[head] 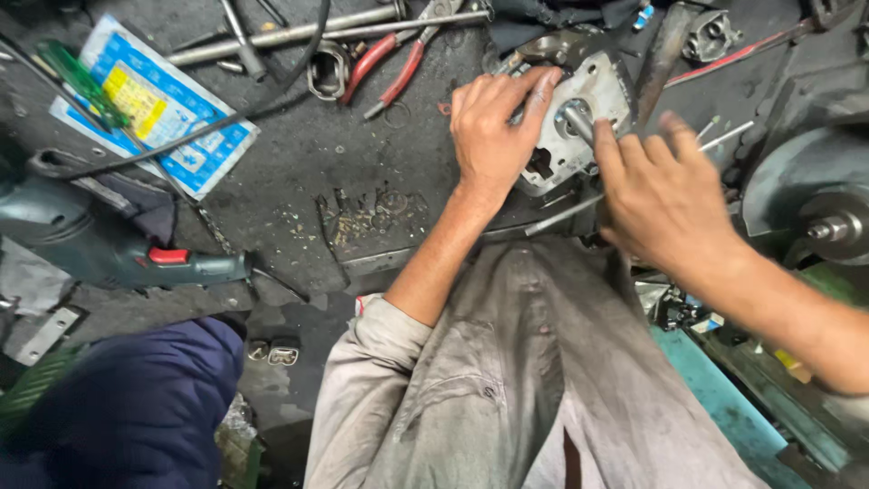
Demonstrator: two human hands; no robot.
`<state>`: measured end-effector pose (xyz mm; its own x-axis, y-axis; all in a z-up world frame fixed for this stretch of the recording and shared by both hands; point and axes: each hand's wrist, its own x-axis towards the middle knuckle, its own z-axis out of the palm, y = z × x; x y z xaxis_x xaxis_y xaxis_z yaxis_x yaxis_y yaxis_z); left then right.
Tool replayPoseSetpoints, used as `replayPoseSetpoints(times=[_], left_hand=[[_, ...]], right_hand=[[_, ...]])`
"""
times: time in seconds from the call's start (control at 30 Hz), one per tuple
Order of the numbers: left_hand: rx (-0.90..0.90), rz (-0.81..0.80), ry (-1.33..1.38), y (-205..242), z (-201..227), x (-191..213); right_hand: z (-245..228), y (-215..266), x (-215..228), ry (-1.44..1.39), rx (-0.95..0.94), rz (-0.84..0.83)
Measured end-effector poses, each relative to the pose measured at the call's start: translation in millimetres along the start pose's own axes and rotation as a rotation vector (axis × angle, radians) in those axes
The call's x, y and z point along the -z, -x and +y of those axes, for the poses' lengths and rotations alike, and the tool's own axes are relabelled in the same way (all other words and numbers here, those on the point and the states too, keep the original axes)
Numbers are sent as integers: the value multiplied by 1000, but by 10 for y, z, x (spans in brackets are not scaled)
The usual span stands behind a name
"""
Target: The person works on a metal engine block on a cluttered workbench. They wipe the block with a cloth, use a hammer and punch to tap a component, and then use a T-handle wrench to tighten bolts. The person repeatedly adjusts and tightens the bolts throughout the clip.
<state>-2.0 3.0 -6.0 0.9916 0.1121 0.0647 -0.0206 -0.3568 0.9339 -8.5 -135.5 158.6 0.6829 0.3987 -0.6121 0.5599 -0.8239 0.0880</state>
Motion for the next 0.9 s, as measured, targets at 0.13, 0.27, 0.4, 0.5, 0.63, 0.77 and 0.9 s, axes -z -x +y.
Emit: replayPoseSetpoints(times=[0.13,0.27,0.4,0.5,0.63,0.77,0.9], left_hand=[[-13,-17,-17,-46,1,18],[7,-25,24,-67,-21,5],[-25,-74,9,-124,-69,9],[-53,-87,17,-88,-73,10],[-72,-88,-15,-65,-45,22],[-77,-60,-15,-53,23,22],[-42,-15,0,-27,39,-3]], right_hand=[[-11,-313,-223,135,-19,-108],[103,-370,-367,23,63,-171],[196,-371,-440,-404,-164,-206],[177,-306,-555,-1094,-524,-171],[160,-240,-696,-2066,-834,-13],[282,35,-519,-2272,-637,299],[234,336,-74,-930,-324,650]])
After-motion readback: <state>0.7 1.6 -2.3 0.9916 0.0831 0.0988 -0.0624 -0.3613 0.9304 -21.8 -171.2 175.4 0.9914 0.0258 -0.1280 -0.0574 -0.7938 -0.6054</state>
